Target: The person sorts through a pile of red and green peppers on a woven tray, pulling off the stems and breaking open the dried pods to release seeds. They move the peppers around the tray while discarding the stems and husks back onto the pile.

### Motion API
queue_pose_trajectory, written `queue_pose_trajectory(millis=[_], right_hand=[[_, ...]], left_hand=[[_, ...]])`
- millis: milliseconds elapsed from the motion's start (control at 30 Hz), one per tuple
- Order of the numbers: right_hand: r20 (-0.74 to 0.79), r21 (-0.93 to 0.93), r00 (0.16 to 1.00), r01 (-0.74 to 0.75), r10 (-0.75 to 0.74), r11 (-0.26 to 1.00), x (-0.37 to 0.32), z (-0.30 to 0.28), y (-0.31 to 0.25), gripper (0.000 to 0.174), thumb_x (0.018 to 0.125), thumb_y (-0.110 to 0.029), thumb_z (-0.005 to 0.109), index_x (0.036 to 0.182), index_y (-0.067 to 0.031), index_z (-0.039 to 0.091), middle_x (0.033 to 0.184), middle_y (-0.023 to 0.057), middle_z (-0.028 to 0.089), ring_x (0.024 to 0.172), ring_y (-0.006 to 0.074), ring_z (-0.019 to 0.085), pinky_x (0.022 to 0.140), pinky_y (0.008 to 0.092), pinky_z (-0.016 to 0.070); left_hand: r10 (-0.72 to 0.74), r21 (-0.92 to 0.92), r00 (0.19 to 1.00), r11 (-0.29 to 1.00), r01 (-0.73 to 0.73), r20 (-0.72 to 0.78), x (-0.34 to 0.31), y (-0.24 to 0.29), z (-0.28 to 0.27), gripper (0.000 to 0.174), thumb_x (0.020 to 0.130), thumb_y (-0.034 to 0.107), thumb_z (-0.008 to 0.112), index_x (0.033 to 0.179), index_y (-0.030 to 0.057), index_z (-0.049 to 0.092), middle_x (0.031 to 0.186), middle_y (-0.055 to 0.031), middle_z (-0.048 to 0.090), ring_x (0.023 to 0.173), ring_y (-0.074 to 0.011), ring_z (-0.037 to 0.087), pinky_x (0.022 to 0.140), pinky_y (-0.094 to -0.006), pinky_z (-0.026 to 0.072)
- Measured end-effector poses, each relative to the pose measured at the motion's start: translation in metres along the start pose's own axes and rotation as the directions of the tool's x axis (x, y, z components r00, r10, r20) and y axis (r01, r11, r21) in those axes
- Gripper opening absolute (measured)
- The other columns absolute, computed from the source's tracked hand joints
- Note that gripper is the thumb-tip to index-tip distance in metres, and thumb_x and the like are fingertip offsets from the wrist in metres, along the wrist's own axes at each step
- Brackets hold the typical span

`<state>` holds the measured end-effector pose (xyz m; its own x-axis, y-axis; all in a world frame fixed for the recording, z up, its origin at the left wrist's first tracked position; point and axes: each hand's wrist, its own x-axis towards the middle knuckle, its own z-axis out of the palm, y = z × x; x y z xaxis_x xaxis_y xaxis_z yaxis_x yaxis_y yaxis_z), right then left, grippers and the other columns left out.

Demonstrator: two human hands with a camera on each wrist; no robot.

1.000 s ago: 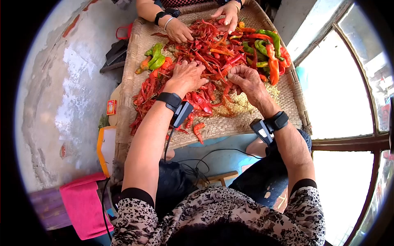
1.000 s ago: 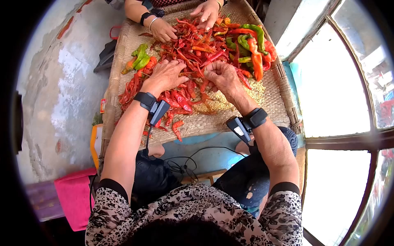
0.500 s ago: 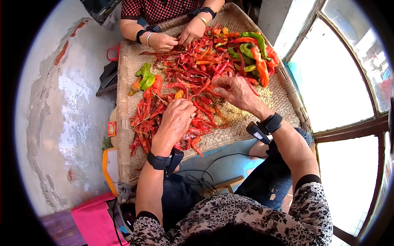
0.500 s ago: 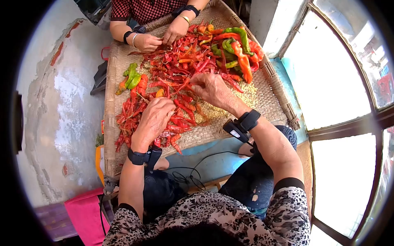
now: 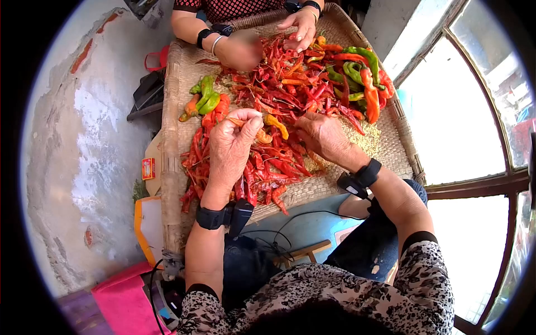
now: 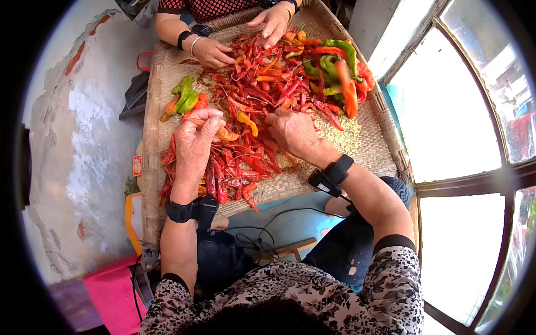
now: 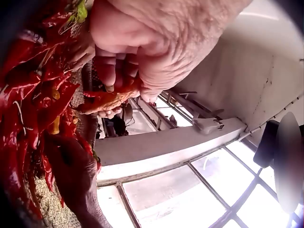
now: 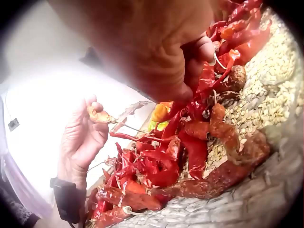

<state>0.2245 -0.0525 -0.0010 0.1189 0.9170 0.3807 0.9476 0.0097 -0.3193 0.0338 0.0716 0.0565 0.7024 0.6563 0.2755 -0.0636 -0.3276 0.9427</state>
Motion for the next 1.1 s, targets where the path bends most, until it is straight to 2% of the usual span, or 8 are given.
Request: queue_pose_trajectory(millis=[133, 300, 500, 633, 733, 900, 1067, 1100], right_hand=[[0.159, 0.266, 0.951, -0.302, 0.267, 0.915, 0.008, -0.026, -0.003, 0.018, 0.084, -0.022, 0.069, 0.088, -0.0039, 0.067, 0.078, 0.0108, 0.067, 0.074, 0.0253, 0.066, 0.063, 0.0379, 0.0513], [0.358, 0.587, 0.931, -0.279, 0.065, 0.760, 0.006, -0.039, 0.010, 0.027, 0.087, -0.030, 0.070, 0.087, -0.0035, 0.066, 0.070, 0.0000, 0.063, 0.064, 0.0092, 0.057, 0.058, 0.0280, 0.0471], [0.275, 0.932, 0.882, -0.343, 0.382, 0.119, 0.023, -0.042, 0.021, 0.037, 0.093, -0.037, 0.063, 0.104, -0.0018, 0.063, 0.075, -0.0006, 0.063, 0.062, 0.0050, 0.055, 0.054, 0.0201, 0.0449], [0.220, 0.712, 0.882, -0.437, 0.417, 0.549, 0.018, -0.047, 0.005, 0.061, 0.097, -0.042, 0.053, 0.133, 0.0061, 0.046, 0.086, 0.0047, 0.067, 0.064, 0.0061, 0.054, 0.056, 0.0207, 0.0466], [0.404, 0.648, 0.910, -0.356, 0.092, 0.674, 0.006, -0.034, -0.024, 0.049, 0.093, -0.046, 0.057, 0.113, -0.0012, 0.064, 0.078, 0.0045, 0.064, 0.072, 0.0113, 0.059, 0.066, 0.0287, 0.0492], [0.523, 0.722, 0.850, -0.407, -0.056, 0.560, -0.004, -0.025, -0.025, 0.034, 0.090, -0.036, 0.066, 0.094, -0.0019, 0.067, 0.072, 0.0008, 0.062, 0.070, 0.0091, 0.057, 0.063, 0.0289, 0.0464], [0.561, 0.576, 0.825, -0.450, 0.070, 0.683, 0.007, -0.063, 0.010, 0.033, 0.089, -0.036, 0.067, 0.080, -0.0043, 0.064, 0.066, -0.0058, 0.057, 0.061, 0.0036, 0.049, 0.054, 0.0221, 0.0387], [0.545, 0.590, 0.833, -0.462, 0.096, 0.662, 0.010, -0.067, 0.022, 0.036, 0.090, -0.037, 0.065, 0.100, -0.0028, 0.067, 0.067, -0.0058, 0.057, 0.062, 0.0032, 0.051, 0.054, 0.0212, 0.0402]], left_hand=[[-0.097, -0.389, 0.994, 0.919, 0.067, -0.058, -0.019, -0.003, -0.004, 0.024, 0.097, 0.022, 0.056, 0.111, 0.0025, 0.058, 0.101, -0.0058, 0.063, 0.082, -0.0076, 0.060, 0.074, -0.0233, 0.0524], [-0.132, -0.425, 0.989, 0.900, 0.091, -0.066, -0.030, -0.002, 0.006, 0.024, 0.098, 0.022, 0.055, 0.112, 0.0033, 0.057, 0.098, -0.0037, 0.060, 0.079, -0.0073, 0.059, 0.074, -0.0236, 0.0522], [-0.231, -0.447, 0.972, 0.867, 0.222, 0.035, -0.034, -0.012, 0.009, 0.020, 0.098, 0.021, 0.055, 0.112, 0.0059, 0.055, 0.092, -0.0020, 0.060, 0.076, -0.0077, 0.058, 0.069, -0.0228, 0.0497], [-0.309, -0.509, 0.951, 0.817, 0.272, 0.013, -0.032, -0.018, 0.016, 0.025, 0.097, 0.027, 0.057, 0.110, 0.0055, 0.057, 0.090, -0.0020, 0.059, 0.075, -0.0086, 0.059, 0.069, -0.0235, 0.0505], [-0.308, -0.496, 0.950, 0.819, 0.288, 0.043, -0.034, -0.020, 0.017, 0.028, 0.096, 0.028, 0.058, 0.111, 0.0045, 0.056, 0.091, -0.0023, 0.059, 0.076, -0.0088, 0.059, 0.071, -0.0241, 0.0508], [-0.274, -0.351, 0.952, 0.886, 0.304, 0.132, -0.037, -0.022, 0.021, 0.027, 0.096, 0.024, 0.059, 0.110, 0.0018, 0.058, 0.090, -0.0037, 0.061, 0.078, -0.0105, 0.061, 0.071, -0.0250, 0.0515], [-0.052, 0.361, 0.979, 0.932, -0.023, 0.196, -0.038, -0.011, 0.024, 0.043, 0.089, 0.007, 0.062, 0.128, -0.0030, 0.050, 0.115, -0.0186, 0.059, 0.090, -0.0226, 0.063, 0.079, -0.0325, 0.0528], [-0.053, 0.361, 0.979, 0.932, -0.022, 0.197, -0.038, -0.015, 0.025, 0.043, 0.089, 0.007, 0.062, 0.128, -0.0030, 0.050, 0.115, -0.0186, 0.059, 0.090, -0.0226, 0.063, 0.079, -0.0325, 0.0528]])
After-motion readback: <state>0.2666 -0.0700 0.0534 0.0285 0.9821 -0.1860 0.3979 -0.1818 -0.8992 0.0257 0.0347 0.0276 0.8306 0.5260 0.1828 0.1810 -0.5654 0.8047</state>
